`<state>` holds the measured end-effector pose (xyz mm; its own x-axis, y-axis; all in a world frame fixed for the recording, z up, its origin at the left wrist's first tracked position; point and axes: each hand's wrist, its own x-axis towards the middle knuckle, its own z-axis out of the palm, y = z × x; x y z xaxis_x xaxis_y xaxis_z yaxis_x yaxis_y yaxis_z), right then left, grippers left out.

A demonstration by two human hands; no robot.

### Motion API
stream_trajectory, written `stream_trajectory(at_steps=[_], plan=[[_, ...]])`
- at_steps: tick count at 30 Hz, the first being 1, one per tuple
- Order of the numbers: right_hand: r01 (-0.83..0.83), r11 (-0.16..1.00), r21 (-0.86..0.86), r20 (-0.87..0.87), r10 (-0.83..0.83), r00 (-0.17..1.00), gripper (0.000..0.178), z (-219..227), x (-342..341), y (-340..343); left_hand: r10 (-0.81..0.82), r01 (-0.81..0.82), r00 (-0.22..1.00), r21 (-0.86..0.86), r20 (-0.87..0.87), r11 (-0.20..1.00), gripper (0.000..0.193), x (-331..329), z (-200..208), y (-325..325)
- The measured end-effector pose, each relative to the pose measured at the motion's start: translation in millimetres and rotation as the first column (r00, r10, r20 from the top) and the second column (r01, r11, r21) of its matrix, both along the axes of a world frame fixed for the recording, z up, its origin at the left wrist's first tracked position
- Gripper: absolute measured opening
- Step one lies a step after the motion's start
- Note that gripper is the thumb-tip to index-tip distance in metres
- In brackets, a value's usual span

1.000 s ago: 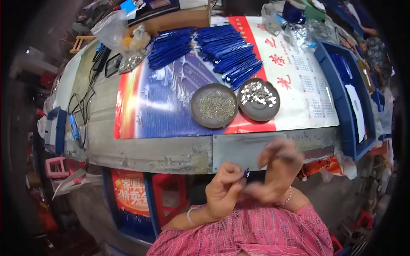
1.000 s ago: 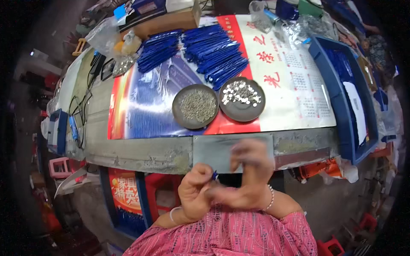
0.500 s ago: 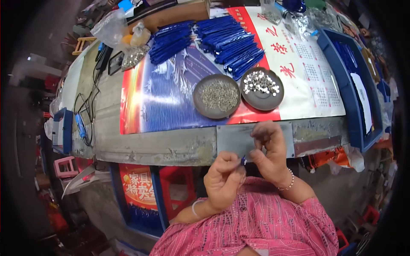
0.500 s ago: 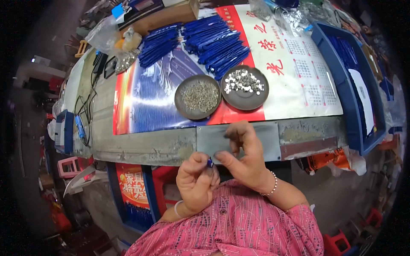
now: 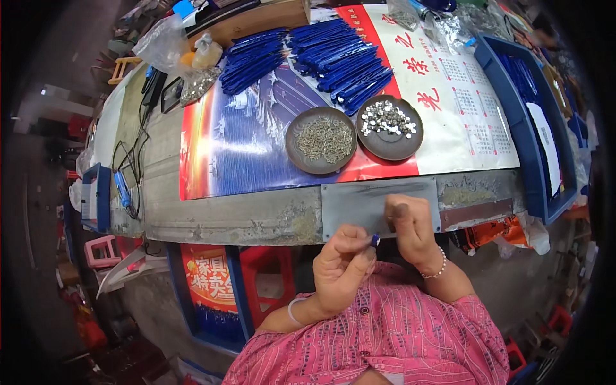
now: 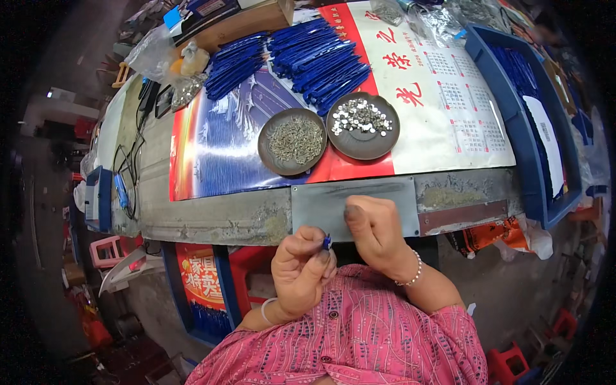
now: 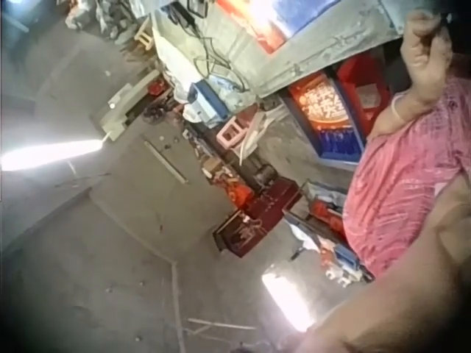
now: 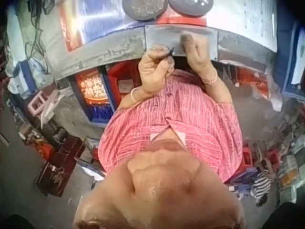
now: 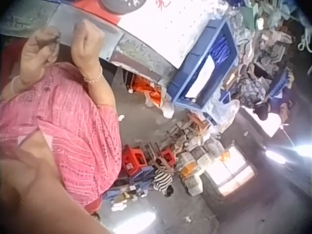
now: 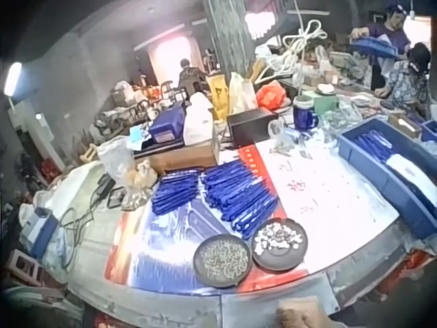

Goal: Assembling small metal pins into blue plastic housings at a manual workstation.

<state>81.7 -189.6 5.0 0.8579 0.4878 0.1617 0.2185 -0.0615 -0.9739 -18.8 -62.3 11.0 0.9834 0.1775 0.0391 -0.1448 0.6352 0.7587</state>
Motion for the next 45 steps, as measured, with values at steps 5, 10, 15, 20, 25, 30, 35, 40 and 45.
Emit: stream_trajectory(at_steps=[5,10,15,20,25,30,35,40,45], plan=[[-0.002,0.995,-0.101,0.224,0.024,0.974,0.042,12.9,-5.1,0.0,0.014,-0.006,0.999,0.150,-0.048,0.989,0.019,3.2,-2.3,-1.3],[0.192,0.981,-0.002,0.158,-0.189,0.969,0.045,7.3,7.6,-36.8,-0.076,0.121,0.979,0.240,-0.188,0.963,0.017,11.2,3.4,18.7],[0.304,0.942,-0.143,0.236,-0.266,0.935,0.029,-6.7,8.4,-72.9,-0.193,0.382,0.917,0.627,-0.350,0.679,0.020,45.6,16.2,41.7],[0.398,0.915,-0.071,0.330,-0.355,0.874,0.025,-25.8,6.7,-82.2,-0.370,0.221,0.923,0.932,-0.104,0.289,0.019,96.4,12.1,27.7],[0.402,0.914,0.056,0.378,-0.392,0.839,0.021,-32.8,8.4,-83.3,-0.442,0.128,0.896,0.979,-0.044,0.161,0.016,124.5,-6.9,1.7],[0.404,0.912,0.074,0.359,-0.403,0.842,0.024,-31.6,13.1,-83.4,-0.541,0.039,0.837,0.995,-0.085,-0.097,0.019,140.0,-4.4,-6.1],[0.400,0.915,0.046,0.422,-0.381,0.823,0.026,-32.7,17.2,-82.4,-0.597,0.034,0.786,0.975,-0.160,-0.218,0.023,144.9,3.8,4.7],[0.363,0.931,0.036,0.379,-0.349,0.857,0.026,-32.0,18.1,-84.2,-0.574,0.056,0.789,0.956,-0.219,-0.288,0.022,130.0,9.8,34.0],[0.348,0.937,0.022,0.430,-0.323,0.843,0.024,-32.6,19.0,-87.3,-0.433,0.181,0.841,0.923,-0.324,-0.339,0.025,123.0,13.8,33.7]])
